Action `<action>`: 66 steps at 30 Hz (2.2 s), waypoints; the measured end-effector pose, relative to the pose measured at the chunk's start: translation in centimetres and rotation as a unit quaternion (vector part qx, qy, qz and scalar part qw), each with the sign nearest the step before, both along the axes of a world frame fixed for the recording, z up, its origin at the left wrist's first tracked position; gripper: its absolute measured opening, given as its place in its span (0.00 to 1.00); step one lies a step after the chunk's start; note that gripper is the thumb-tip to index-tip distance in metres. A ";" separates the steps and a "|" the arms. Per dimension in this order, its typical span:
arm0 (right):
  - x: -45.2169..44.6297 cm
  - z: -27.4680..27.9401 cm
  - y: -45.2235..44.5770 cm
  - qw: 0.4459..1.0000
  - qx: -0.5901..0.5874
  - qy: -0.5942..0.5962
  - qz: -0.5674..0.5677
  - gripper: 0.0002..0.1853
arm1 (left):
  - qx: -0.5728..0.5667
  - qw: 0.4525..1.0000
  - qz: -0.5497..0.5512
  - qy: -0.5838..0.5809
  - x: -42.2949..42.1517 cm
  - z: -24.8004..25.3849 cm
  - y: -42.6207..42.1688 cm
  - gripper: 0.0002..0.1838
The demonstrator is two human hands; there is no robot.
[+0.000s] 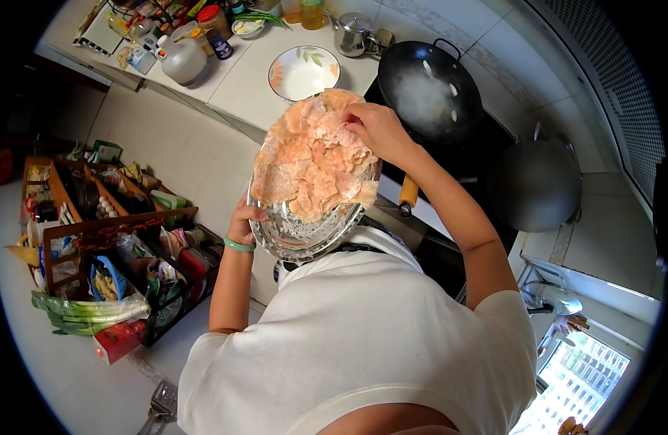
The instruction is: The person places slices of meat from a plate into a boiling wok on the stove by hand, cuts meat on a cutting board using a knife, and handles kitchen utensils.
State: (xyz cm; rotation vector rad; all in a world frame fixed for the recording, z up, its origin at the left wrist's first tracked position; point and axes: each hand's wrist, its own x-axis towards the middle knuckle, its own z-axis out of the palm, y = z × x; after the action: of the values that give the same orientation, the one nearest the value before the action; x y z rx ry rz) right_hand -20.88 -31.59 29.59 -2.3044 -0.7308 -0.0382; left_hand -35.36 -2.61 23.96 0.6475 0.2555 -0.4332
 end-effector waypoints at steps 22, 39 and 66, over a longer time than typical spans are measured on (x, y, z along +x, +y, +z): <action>7.4 -3.1 -13.3 0.950 -0.288 0.036 -0.119 0.07 | 0.032 0.999 0.023 -0.004 -0.5 -0.4 -0.1 0.45; -2.5 3.8 -1.8 0.996 -0.071 -0.003 0.054 0.13 | 0.014 1.000 0.021 -0.003 -0.7 -0.8 0.4 0.46; 1.9 1.1 0.0 0.990 -0.029 -0.058 0.129 0.07 | 0.051 0.999 -0.003 0.007 -0.9 -0.6 0.8 0.48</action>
State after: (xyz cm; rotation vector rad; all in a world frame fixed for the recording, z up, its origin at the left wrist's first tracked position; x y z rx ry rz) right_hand -18.94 -31.54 30.71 -2.2580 -1.0983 -0.0329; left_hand -36.29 -1.82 23.35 0.7458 0.2911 -0.4337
